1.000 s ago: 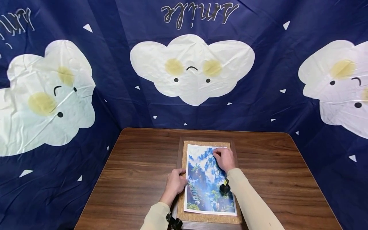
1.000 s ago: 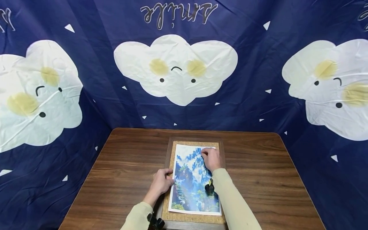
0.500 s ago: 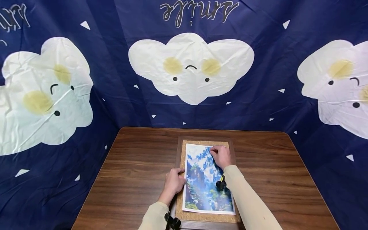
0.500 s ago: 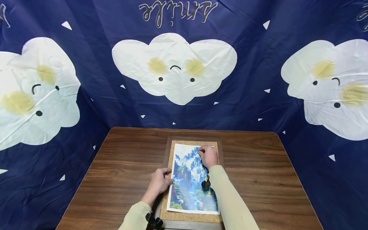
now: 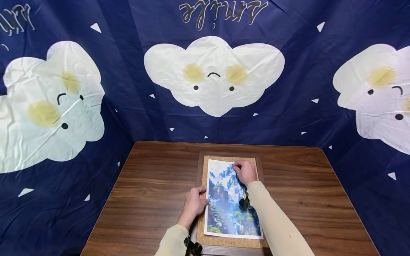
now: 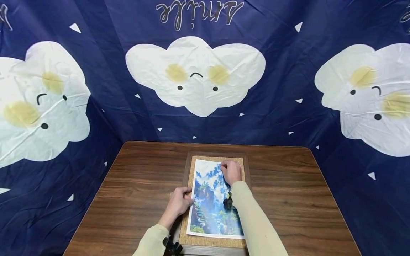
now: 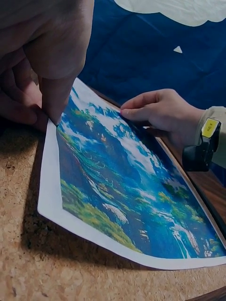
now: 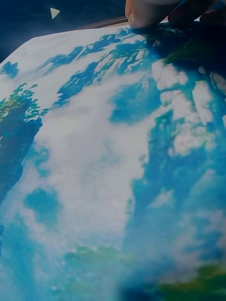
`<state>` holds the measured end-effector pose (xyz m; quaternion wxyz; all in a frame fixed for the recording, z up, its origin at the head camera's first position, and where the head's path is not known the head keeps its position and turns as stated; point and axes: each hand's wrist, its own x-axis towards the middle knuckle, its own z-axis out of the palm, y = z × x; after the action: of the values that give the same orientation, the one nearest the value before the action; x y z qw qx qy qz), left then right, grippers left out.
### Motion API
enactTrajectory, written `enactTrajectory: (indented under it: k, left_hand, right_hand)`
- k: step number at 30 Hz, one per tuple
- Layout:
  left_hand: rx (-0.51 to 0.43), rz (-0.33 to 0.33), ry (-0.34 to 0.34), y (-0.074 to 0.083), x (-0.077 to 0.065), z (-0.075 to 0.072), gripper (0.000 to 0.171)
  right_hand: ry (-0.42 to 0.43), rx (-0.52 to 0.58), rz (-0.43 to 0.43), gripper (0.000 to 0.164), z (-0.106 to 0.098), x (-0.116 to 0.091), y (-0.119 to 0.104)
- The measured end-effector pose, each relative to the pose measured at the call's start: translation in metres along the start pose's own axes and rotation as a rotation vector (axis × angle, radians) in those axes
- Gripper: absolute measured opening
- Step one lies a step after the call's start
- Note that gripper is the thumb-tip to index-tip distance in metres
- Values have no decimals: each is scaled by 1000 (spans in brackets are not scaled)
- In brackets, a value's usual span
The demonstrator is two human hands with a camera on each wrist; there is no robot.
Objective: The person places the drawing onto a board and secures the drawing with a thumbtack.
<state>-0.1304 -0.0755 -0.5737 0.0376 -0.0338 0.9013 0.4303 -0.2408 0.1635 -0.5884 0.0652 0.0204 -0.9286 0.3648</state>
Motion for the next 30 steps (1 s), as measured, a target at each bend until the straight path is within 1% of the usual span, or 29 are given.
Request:
enactTrajectory:
  k: [5, 13, 22, 27, 30]
  left_hand:
    - [-2, 16, -1, -1, 0, 1, 43]
    - [11, 25, 13, -2, 1, 2, 42]
    - [5, 29, 7, -3, 1, 2, 42]
    - [6, 29, 9, -4, 1, 2, 41]
    - [8, 35, 10, -4, 1, 3, 41]
  right_hand:
    - [5, -8, 3, 6, 3, 2, 2]
    - [-19, -27, 34, 8, 5, 6, 0]
    - [8, -26, 40, 8, 7, 8, 1]
    - [8, -29, 62, 9, 8, 8, 0]
    - [8, -33, 62, 9, 8, 8, -1]
